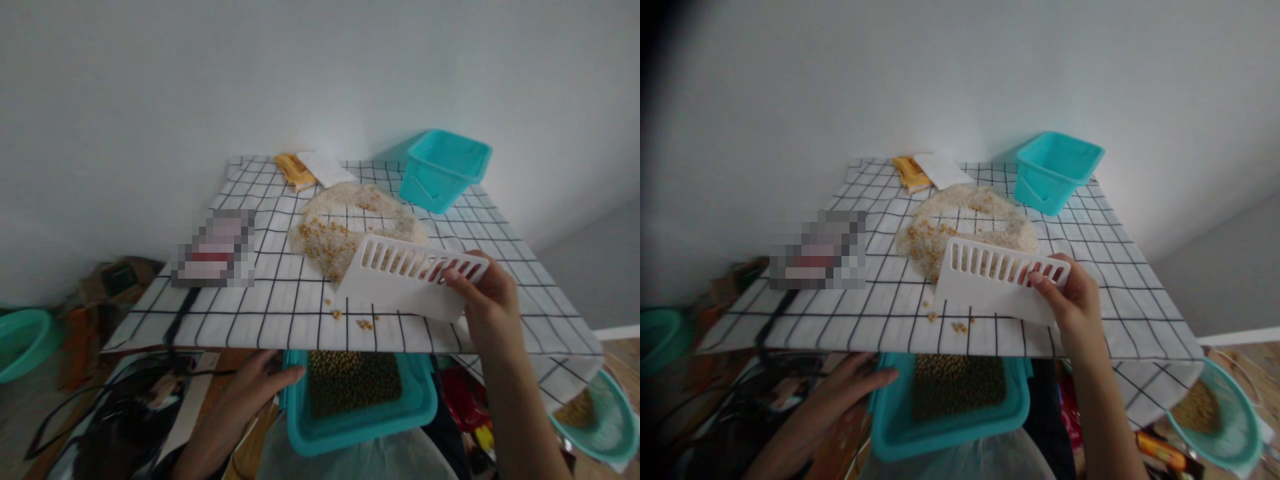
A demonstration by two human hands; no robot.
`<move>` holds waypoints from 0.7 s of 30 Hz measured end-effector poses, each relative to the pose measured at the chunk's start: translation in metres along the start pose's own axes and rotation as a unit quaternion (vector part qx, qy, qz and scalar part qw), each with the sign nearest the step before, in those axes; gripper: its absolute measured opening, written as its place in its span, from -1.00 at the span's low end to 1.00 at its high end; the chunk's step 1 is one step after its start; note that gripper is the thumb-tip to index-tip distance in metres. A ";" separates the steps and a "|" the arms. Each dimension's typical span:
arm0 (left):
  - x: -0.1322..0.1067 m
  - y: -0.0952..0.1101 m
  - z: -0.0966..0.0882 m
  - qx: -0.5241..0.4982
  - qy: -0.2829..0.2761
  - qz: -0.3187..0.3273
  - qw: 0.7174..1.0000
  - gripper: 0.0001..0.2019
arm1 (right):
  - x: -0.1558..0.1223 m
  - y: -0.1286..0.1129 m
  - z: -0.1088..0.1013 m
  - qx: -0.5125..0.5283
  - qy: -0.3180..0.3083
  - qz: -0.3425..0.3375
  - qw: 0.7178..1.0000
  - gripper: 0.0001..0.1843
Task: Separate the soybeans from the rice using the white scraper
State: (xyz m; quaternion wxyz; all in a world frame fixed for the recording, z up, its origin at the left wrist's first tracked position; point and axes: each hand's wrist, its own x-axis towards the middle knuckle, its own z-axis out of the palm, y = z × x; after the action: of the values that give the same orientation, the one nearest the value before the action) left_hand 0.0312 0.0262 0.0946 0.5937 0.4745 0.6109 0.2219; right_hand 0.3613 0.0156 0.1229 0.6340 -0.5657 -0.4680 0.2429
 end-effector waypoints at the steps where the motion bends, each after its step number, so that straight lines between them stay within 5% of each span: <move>1: 0.000 -0.002 -0.001 -0.003 0.005 0.001 1.000 -0.74 | 0.001 0.000 0.001 0.003 0.002 0.001 1.000 -0.79; 10: 0.002 -0.006 0.001 -0.018 -0.008 -0.014 1.000 -0.73 | -0.001 -0.006 0.012 -0.016 -0.040 -0.037 0.998 -0.81; 21: 0.001 -0.003 0.001 -0.003 0.001 -0.028 1.000 -0.74 | -0.017 -0.017 0.001 -0.003 -0.109 -0.002 0.994 -0.89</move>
State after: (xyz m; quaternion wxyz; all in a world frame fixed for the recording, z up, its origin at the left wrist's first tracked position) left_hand 0.0311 0.0259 0.0915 0.6003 0.4550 0.6241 0.2076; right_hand 0.3487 -0.0022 0.1338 0.5780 -0.5368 -0.5361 0.3007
